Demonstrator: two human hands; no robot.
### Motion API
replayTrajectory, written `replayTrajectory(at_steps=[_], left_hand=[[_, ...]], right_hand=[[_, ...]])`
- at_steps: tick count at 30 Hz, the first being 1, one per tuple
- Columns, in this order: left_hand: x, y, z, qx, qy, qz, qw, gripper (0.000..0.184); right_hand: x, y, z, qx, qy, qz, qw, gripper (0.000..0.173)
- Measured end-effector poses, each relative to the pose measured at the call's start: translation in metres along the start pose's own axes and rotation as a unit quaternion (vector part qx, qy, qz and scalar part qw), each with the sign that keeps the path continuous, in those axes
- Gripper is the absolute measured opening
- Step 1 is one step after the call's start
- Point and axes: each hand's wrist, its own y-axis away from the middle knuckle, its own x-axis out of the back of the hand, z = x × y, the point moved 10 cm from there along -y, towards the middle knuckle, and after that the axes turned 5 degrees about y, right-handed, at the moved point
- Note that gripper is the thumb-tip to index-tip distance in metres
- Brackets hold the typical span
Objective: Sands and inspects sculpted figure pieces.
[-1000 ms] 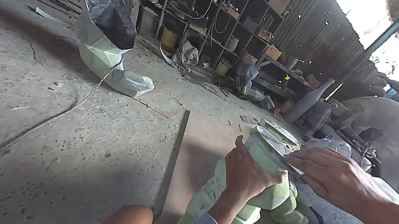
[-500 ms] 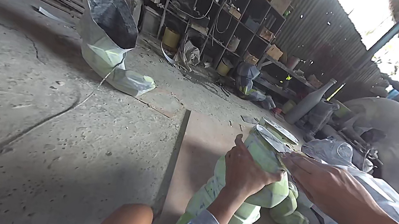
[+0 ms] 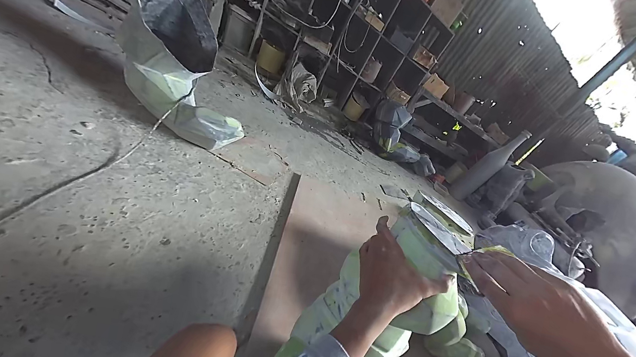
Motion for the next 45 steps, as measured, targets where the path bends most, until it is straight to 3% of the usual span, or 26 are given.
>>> replayTrajectory(at_steps=[4,7,8,10,12,13,15,21,26,29,32,35,40,45], left_hand=[[0.0,0.001,0.0,-0.004,-0.002,0.0,1.0,0.155],[-0.002,0.001,0.0,-0.005,-0.003,-0.001,1.0,0.155],[-0.003,0.001,0.001,-0.007,-0.002,0.0,1.0,0.155],[-0.004,0.002,0.001,-0.009,-0.003,-0.001,1.0,0.154],[-0.004,0.004,0.003,-0.013,-0.005,0.0,1.0,0.153],[-0.004,0.004,0.003,-0.013,-0.003,0.0,1.0,0.153],[-0.004,0.005,0.003,-0.01,-0.001,0.001,1.0,0.154],[-0.005,0.005,0.003,-0.013,-0.007,0.0,1.0,0.153],[-0.008,0.004,0.004,-0.017,-0.009,0.0,1.0,0.154],[-0.008,0.005,0.005,-0.018,-0.009,0.002,1.0,0.154],[-0.009,0.005,0.005,-0.021,-0.005,0.0,1.0,0.153],[-0.011,0.005,0.006,-0.024,-0.016,-0.005,1.0,0.152],[-0.015,0.006,0.008,-0.02,-0.026,-0.014,0.999,0.153],[-0.012,0.004,0.007,-0.015,-0.014,-0.015,1.0,0.151]], right_hand=[[0.007,0.006,0.018,-0.028,-0.036,0.038,0.998,0.032],[0.007,0.007,0.049,-0.162,-0.173,0.029,0.971,0.039],[0.001,0.007,0.06,-0.223,-0.25,-0.005,0.942,0.038],[-0.019,0.009,0.074,-0.344,-0.421,-0.086,0.835,0.033],[-0.039,0.009,0.071,-0.399,-0.534,-0.121,0.735,0.035],[-0.048,0.009,0.069,-0.408,-0.56,-0.13,0.709,0.034],[-0.061,0.009,0.065,-0.415,-0.567,-0.146,0.696,0.029],[-0.067,0.007,0.072,-0.44,-0.451,-0.166,0.758,0.025],[-0.054,-0.009,0.08,-0.408,-0.325,-0.154,0.839,0.031],[-0.043,-0.02,0.082,-0.375,-0.329,-0.116,0.859,0.035],[-0.018,-0.036,0.073,-0.271,-0.338,-0.023,0.901,0.039],[0.014,-0.052,0.045,-0.115,-0.236,0.039,0.964,0.037],[-0.003,-0.053,0.012,0.012,-0.104,-0.045,0.993,0.037],[-0.007,-0.034,-0.001,0.038,-0.047,-0.056,0.997,0.037]])
